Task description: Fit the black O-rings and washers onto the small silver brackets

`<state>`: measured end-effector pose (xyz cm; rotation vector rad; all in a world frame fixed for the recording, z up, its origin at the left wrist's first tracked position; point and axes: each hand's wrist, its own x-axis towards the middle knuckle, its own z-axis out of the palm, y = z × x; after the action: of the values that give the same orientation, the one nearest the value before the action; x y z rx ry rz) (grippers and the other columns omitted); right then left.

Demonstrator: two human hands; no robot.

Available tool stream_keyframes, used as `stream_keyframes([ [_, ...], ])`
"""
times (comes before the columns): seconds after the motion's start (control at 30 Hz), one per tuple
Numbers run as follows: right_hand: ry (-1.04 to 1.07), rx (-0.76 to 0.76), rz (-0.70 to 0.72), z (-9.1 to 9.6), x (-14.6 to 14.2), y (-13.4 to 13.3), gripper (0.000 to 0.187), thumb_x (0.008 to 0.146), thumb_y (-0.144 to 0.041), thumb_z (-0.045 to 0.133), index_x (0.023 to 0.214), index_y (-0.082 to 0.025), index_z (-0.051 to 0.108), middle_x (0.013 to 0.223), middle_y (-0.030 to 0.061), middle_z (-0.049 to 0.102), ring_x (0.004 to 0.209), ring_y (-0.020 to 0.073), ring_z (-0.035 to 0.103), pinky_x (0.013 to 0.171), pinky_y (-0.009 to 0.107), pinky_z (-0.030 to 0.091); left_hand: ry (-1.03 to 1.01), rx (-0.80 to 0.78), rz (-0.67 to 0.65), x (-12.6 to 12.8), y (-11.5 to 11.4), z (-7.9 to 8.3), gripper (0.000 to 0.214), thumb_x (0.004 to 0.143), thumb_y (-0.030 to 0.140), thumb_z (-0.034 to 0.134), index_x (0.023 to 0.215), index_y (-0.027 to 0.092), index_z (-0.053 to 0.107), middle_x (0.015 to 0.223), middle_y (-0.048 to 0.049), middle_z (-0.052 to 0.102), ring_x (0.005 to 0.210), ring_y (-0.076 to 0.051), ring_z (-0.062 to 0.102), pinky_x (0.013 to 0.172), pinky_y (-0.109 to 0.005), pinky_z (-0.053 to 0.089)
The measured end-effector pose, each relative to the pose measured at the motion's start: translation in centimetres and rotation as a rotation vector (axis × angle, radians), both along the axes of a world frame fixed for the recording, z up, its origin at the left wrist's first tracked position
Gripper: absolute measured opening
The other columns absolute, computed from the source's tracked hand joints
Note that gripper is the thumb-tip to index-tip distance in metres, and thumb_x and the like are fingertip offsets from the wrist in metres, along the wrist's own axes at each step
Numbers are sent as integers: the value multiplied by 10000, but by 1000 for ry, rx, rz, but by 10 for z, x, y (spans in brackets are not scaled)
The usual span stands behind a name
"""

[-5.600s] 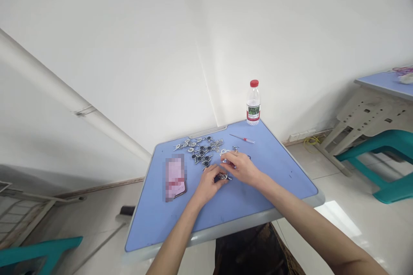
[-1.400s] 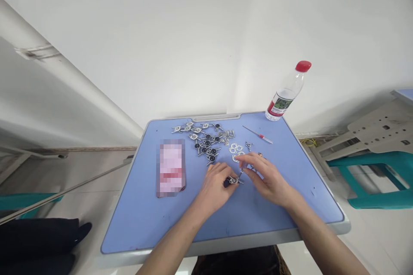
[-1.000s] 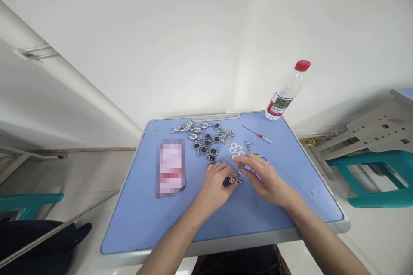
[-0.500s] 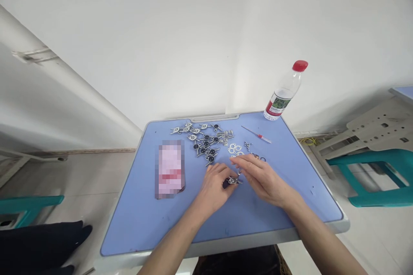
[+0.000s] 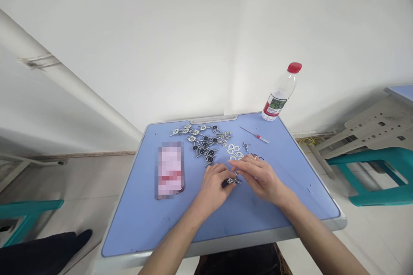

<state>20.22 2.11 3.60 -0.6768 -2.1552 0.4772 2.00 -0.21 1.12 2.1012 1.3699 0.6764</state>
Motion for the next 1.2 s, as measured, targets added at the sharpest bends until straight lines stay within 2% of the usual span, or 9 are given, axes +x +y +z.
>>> stream_keyframes([
  [0.13,1,109,-116,-3,-1,1,205,956,-170,503,1128,-227,599,750,20,631,638,153,545,617,286,444,3,-15,0,0,0,1,178,801,141,668,924,265,704,915,3,653,878,-197,578,857,-393,382],
  [0.33,-25,2,8,2,1,0,354,975,-130,402,1307,-215,492,1034,87,668,850,179,607,740,331,488,12,-17,7,0,1,0,154,789,144,689,898,250,711,951,-12,662,895,-205,583,862,-407,376],
  [0.47,24,28,-23,-2,-2,2,266,976,-152,435,1194,-225,569,864,44,669,708,151,583,665,297,467,-2,3,1,-1,0,-2,172,793,148,688,911,270,714,965,-7,669,913,-206,579,875,-408,373],
  [0.67,2,93,-178,-4,-3,3,115,964,-224,506,978,-219,620,720,12,619,628,143,528,616,272,433,17,7,5,-1,1,-1,124,798,181,691,886,263,719,844,-4,645,831,-195,570,801,-379,381],
  [0.73,-16,71,-171,-2,-1,3,136,964,-234,500,1036,-220,614,780,28,652,664,153,552,642,284,452,19,6,5,0,1,0,105,803,199,692,883,260,722,834,-8,642,820,-195,572,789,-377,382],
  [0.83,-23,-12,-64,1,4,3,269,977,-184,433,1214,-213,556,982,76,675,821,179,602,730,323,487,14,4,3,0,1,1,103,799,215,704,891,259,724,844,-13,645,827,-199,576,787,-379,384],
  [0.9,8,-48,-13,2,4,2,311,979,-152,409,1256,-217,534,1023,80,671,859,180,606,747,329,492,3,9,5,0,2,0,103,792,210,714,883,257,724,853,-13,648,833,-199,579,803,-385,381],
  [1.1,49,35,-100,0,-3,1,125,966,-206,491,1010,-218,607,767,20,650,634,144,534,649,293,438,19,3,1,0,2,-2,117,798,188,694,884,263,724,838,-4,636,829,-196,568,792,-373,377],
  [1.2,24,50,-139,0,-7,0,121,965,-257,502,906,-209,596,694,6,602,599,139,505,617,279,416,31,6,-1,0,1,-2,129,812,190,673,896,273,726,825,-1,626,818,-190,553,789,-365,377],
])
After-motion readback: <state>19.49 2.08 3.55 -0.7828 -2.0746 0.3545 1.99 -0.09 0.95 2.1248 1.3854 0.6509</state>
